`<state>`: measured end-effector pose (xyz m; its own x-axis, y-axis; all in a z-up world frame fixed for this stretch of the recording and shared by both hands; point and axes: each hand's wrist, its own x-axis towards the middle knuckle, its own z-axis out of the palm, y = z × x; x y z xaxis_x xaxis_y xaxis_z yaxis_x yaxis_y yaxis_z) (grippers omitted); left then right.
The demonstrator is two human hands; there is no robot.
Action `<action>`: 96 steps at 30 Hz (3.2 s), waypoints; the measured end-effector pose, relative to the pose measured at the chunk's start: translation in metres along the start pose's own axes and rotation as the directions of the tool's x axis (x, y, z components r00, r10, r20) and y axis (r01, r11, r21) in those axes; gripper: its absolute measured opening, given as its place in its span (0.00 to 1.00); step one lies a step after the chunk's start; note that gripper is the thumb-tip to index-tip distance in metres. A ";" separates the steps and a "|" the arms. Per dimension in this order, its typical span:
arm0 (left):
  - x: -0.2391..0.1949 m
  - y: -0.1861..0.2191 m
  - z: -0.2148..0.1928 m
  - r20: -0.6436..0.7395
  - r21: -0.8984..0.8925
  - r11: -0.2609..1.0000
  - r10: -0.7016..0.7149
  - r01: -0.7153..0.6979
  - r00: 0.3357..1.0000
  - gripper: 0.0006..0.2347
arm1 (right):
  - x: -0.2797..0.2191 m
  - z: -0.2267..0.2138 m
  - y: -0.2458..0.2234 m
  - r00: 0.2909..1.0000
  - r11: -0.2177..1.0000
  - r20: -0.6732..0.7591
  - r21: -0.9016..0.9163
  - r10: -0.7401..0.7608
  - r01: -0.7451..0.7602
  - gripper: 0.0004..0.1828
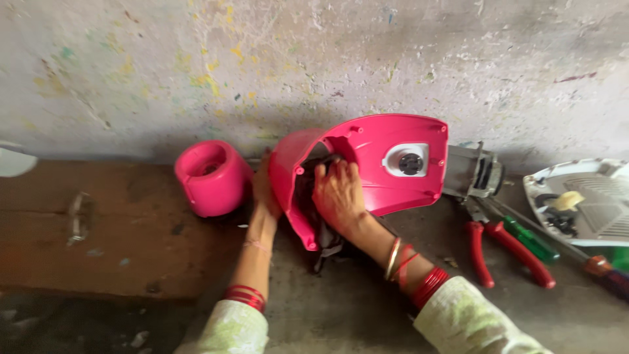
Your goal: The person wipes the inside and outside of a disassembled pink blender housing with a cloth and then fits a pink motor-base piece onto it.
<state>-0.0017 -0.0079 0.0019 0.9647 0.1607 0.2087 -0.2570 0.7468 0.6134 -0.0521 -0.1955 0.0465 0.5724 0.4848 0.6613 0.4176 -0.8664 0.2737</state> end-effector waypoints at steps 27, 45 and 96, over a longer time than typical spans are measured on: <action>-0.019 0.004 0.010 0.045 -0.045 0.997 -0.059 0.061 0.997 0.22 | -0.008 0.002 0.001 0.965 0.191 -0.180 0.957 -0.192 0.217 0.39; -0.012 0.003 0.002 0.016 -0.041 0.997 -0.062 0.062 0.998 0.23 | -0.013 -0.029 0.018 0.975 0.617 0.028 0.778 -0.222 0.119 0.27; -0.011 -0.002 -0.002 0.120 -0.086 0.996 -0.009 0.019 0.993 0.19 | -0.008 -0.037 0.000 0.852 0.717 -0.299 0.459 -0.430 0.524 0.28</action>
<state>-0.0116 -0.0096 -0.0028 0.9532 0.0756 0.2928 -0.2324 0.8027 0.5493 -0.0824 -0.2040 0.0673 0.0965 0.7499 0.6544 0.9236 -0.3125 0.2219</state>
